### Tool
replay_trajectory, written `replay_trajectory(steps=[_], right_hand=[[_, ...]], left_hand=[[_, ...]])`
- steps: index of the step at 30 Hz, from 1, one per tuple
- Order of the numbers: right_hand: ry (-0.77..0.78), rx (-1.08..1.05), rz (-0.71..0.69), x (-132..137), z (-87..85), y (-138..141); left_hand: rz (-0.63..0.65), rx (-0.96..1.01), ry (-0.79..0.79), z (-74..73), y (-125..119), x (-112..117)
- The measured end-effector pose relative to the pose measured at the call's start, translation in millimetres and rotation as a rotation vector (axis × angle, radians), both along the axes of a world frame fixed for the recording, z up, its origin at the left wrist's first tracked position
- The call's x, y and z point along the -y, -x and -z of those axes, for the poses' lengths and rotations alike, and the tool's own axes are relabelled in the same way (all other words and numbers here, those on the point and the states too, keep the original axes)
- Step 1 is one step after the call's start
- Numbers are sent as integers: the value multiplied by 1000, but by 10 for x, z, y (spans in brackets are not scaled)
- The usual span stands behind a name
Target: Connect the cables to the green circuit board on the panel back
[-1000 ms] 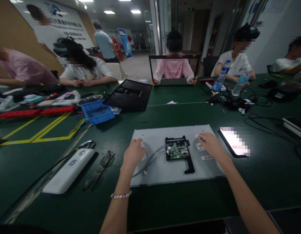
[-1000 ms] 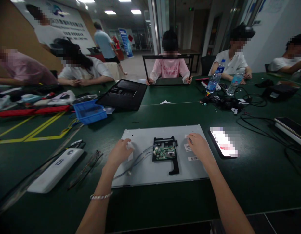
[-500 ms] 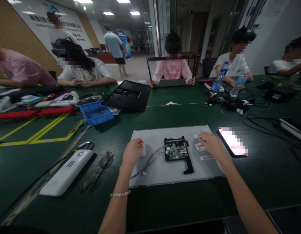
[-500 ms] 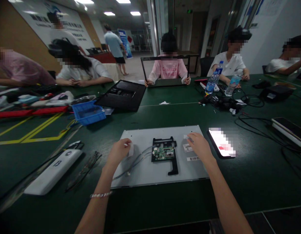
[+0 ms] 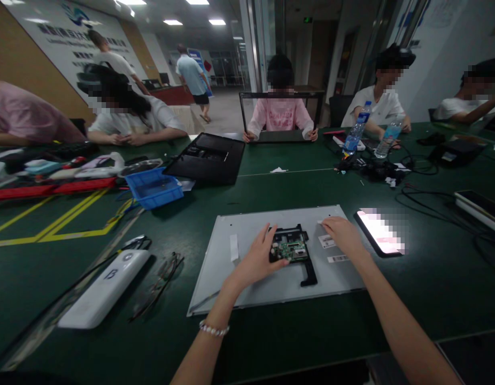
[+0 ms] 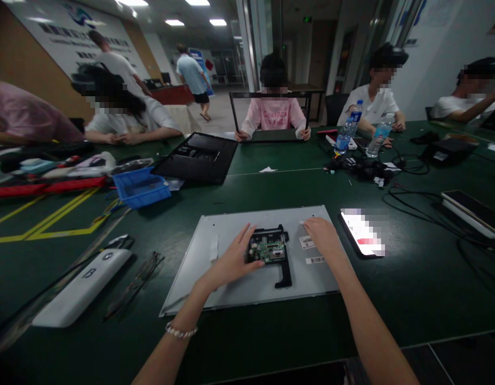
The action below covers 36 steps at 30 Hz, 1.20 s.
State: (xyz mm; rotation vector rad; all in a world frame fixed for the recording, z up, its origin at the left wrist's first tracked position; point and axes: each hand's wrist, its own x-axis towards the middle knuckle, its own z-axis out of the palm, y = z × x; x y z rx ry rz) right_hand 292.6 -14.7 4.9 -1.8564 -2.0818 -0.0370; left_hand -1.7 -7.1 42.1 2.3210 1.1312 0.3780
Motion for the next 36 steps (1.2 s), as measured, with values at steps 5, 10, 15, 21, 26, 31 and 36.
replay_trajectory(steps=[5,10,15,21,26,31,36], right_hand=[[-35,-23,1,12,-46,63],[-95,-22,-96,-101,-196,344],[-11,58,-264,-285,-305,821],[120,22,-254,-333,-227,1094],[129,-27,-247,-294,-214,1090],[156,-28,-216,-280,-262,1096],[182,-12,-217,-292,-268,1106]], left_hand=[[10,18,70,68,-23,9],[-8,43,62,143,-36,-22],[0,69,17,247,-34,-56],[12,67,-18,308,-12,-66],[0,41,-24,290,-17,-61],[5,51,-13,257,-25,-63],[7,90,-6,257,-36,-72]])
